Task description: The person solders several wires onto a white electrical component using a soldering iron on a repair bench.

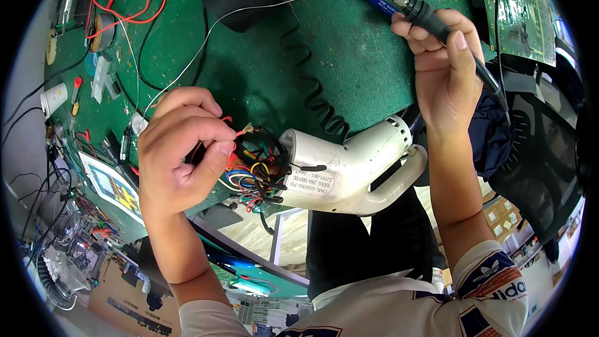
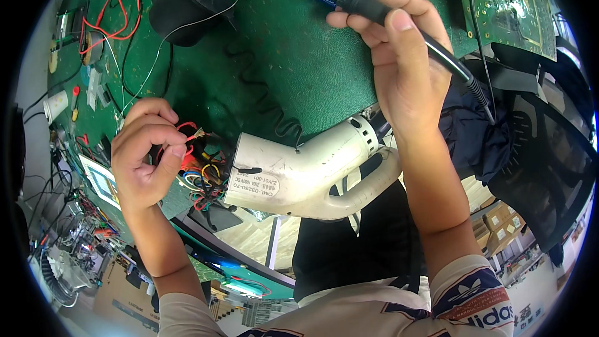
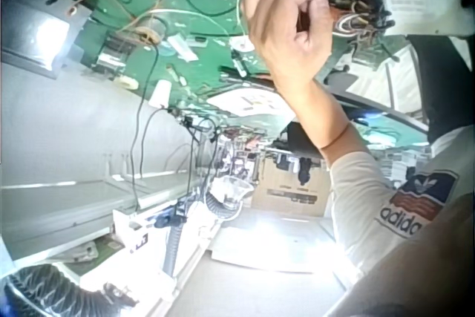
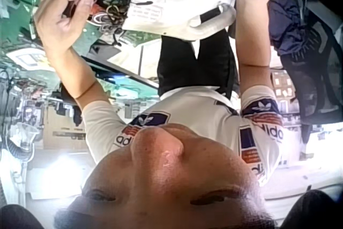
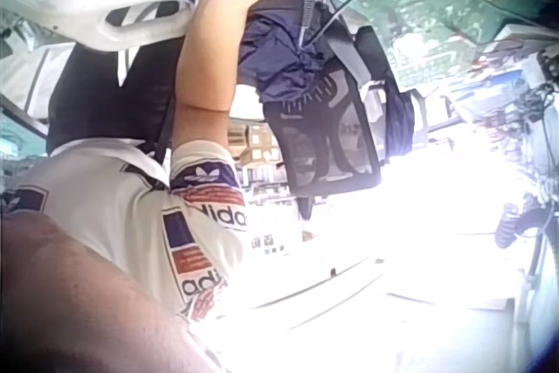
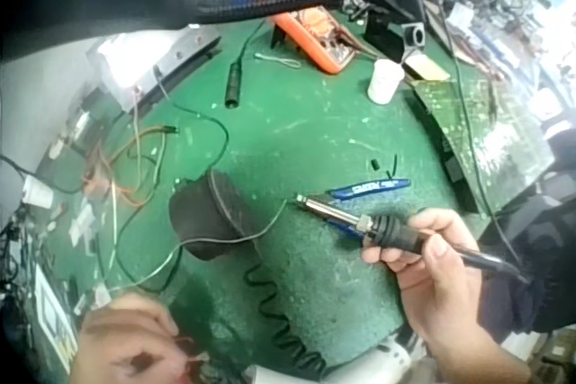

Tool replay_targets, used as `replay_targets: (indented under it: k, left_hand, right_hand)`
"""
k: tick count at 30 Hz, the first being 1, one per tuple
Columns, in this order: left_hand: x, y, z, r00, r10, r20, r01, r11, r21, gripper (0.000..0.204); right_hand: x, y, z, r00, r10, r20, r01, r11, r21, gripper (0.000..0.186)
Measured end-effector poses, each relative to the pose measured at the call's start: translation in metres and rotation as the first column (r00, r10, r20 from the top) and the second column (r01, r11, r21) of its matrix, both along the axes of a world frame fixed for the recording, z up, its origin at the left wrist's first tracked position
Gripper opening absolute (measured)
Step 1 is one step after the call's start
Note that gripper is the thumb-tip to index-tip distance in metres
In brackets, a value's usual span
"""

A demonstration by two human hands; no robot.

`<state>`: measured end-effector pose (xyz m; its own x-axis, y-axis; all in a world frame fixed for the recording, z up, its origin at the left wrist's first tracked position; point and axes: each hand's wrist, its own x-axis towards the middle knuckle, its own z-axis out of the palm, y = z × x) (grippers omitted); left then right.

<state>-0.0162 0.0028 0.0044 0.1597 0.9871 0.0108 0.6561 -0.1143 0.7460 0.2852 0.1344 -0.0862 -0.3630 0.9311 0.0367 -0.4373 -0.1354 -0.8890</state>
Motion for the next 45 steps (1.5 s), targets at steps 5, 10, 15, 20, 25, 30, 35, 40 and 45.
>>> replay_targets:
  k: [5, 10, 15, 20, 25, 30, 35, 40, 45]
  left_hand:
    - [-0.0006, 0.0007, -0.0006, 1.000, -0.009, 0.002, 0.009, 1.000, -0.005, 0.017]
    - [-0.0024, 0.0002, 0.0001, 1.000, -0.008, 0.011, 0.008, 1.000, -0.004, 0.017]
    - [-0.0017, 0.0019, -0.0010, 0.999, -0.020, 0.046, 0.020, 1.000, 0.013, 0.017]
    - [-0.0032, 0.0020, 0.0007, 0.999, -0.023, 0.046, 0.023, 1.000, 0.011, 0.016]
    - [-0.0025, 0.0010, -0.0014, 0.999, -0.020, 0.050, 0.019, 1.000, 0.020, 0.017]
    - [-0.0031, 0.0009, -0.0020, 0.998, -0.033, 0.056, 0.032, 0.999, 0.020, 0.016]
    - [-0.0026, 0.0004, -0.0018, 0.998, -0.026, 0.059, 0.024, 0.999, 0.022, 0.015]
    - [-0.0035, 0.0006, -0.0020, 0.998, -0.036, 0.055, 0.034, 0.999, 0.026, 0.015]
    - [-0.0039, 0.0009, -0.0025, 0.998, -0.040, 0.057, 0.039, 0.999, 0.028, 0.014]
  right_hand:
    - [-0.0021, 0.0012, -0.0006, 1.000, 0.004, -0.029, -0.003, 1.000, 0.020, 0.036]
    - [-0.0065, 0.0079, 0.0033, 0.998, -0.011, -0.067, 0.013, 0.999, 0.029, 0.032]
    - [-0.0040, 0.0052, 0.0027, 0.991, -0.013, -0.132, 0.008, 0.999, -0.038, 0.031]
    - [-0.0039, 0.0038, 0.0039, 0.991, -0.022, -0.132, 0.013, 0.997, -0.070, 0.031]
    - [-0.0052, 0.0045, 0.0041, 0.993, -0.032, -0.115, 0.024, 0.997, -0.076, 0.032]
    - [-0.0058, 0.0041, 0.0048, 0.995, -0.020, -0.096, 0.013, 0.997, -0.075, 0.032]
    - [-0.0064, 0.0043, 0.0054, 0.997, -0.028, -0.067, 0.023, 0.997, -0.072, 0.032]
    - [-0.0064, 0.0044, 0.0060, 0.997, -0.021, -0.078, 0.014, 0.997, -0.080, 0.032]
    - [-0.0059, 0.0043, 0.0051, 0.997, -0.018, -0.081, 0.011, 0.997, -0.077, 0.032]
